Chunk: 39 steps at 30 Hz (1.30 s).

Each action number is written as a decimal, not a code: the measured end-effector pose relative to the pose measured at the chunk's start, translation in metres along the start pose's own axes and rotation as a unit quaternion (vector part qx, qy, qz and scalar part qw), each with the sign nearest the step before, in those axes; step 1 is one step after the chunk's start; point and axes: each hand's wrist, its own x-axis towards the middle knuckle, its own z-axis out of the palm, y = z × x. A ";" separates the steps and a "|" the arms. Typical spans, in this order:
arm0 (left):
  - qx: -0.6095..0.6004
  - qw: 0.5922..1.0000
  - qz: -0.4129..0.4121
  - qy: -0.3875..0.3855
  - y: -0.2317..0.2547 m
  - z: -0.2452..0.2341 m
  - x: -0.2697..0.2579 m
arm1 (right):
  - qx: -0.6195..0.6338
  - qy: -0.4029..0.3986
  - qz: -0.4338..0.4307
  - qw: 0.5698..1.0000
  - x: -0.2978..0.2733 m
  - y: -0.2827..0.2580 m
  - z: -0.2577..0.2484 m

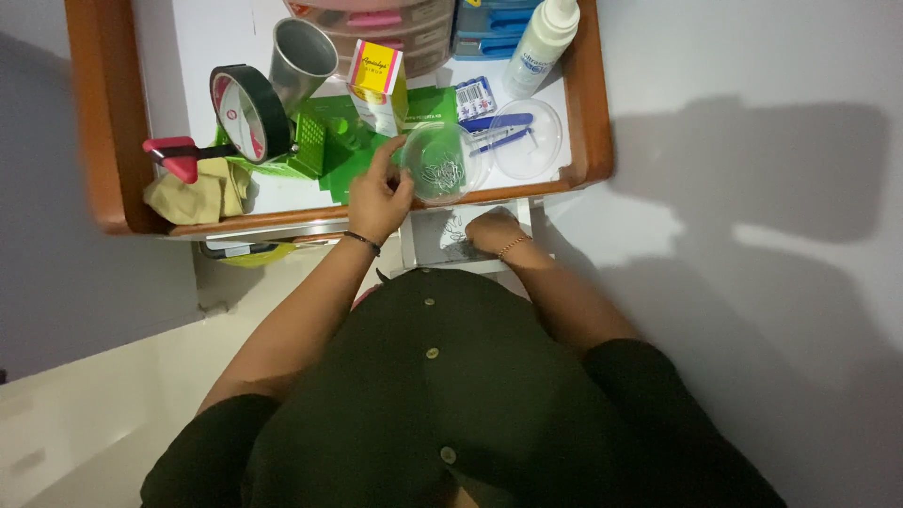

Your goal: The person opens a small drawer and transfers metal paperclips from the drawer into a clear plastic container held in the left hand. The person repeatedly picks up small handfuls of paperclips and drops them into the container until the drawer is empty.

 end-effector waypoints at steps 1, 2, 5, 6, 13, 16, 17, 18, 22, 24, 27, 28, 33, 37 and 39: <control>0.000 1.000 0.000 0.000 0.000 -0.001 0.000 | 0.000 0.000 0.000 1.000 -0.007 -0.007 -0.011; -0.002 1.000 -0.003 -0.002 0.001 -0.001 0.000 | -0.005 -0.002 0.003 1.000 -0.014 -0.014 -0.022; -0.009 1.000 -0.006 -0.006 0.000 0.000 0.000 | -0.001 -0.008 0.013 1.000 -0.018 -0.019 -0.030; -0.013 1.000 -0.007 -0.008 -0.001 0.000 0.000 | 0.007 -0.014 0.020 1.000 -0.017 -0.019 -0.029; -0.028 1.000 0.002 -0.005 0.001 -0.001 0.000 | 0.011 -0.034 0.009 0.999 -0.007 -0.006 -0.014; -0.015 1.000 0.003 0.001 0.001 -0.002 0.000 | 0.017 -0.036 0.006 0.999 -0.012 -0.009 -0.020; -0.016 1.000 0.000 -0.005 0.001 -0.002 0.000 | 0.014 -0.034 0.001 0.999 -0.012 -0.008 -0.019; -0.018 1.000 -0.004 -0.011 0.001 -0.002 0.000 | 0.011 -0.032 -0.005 0.999 -0.012 -0.007 -0.017; -0.028 1.000 -0.005 -0.011 0.007 -0.006 0.000 | 0.036 -0.029 -0.007 0.999 -0.014 -0.009 -0.022; -0.025 1.000 0.006 -0.014 0.010 -0.008 0.000 | 0.047 -0.004 0.008 0.999 -0.020 -0.014 -0.033; -0.031 0.999 -0.009 -0.010 0.008 -0.005 0.000 | 0.038 0.004 -0.003 0.999 -0.028 -0.017 -0.046; -0.031 0.999 -0.009 -0.011 0.009 -0.006 -0.001 | 0.039 0.004 -0.003 0.999 -0.033 -0.018 -0.053; -0.027 0.999 -0.009 -0.017 0.001 -0.004 -0.001 | 0.169 0.015 0.009 0.985 -0.072 -0.029 -0.107; -0.021 1.000 -0.007 -0.020 0.002 -0.004 -0.001 | 0.185 -0.015 -0.010 0.982 -0.097 -0.029 -0.136; -0.007 1.000 -0.012 -0.027 0.004 -0.008 -0.001 | 0.209 -0.029 -0.001 0.977 -0.125 -0.039 -0.174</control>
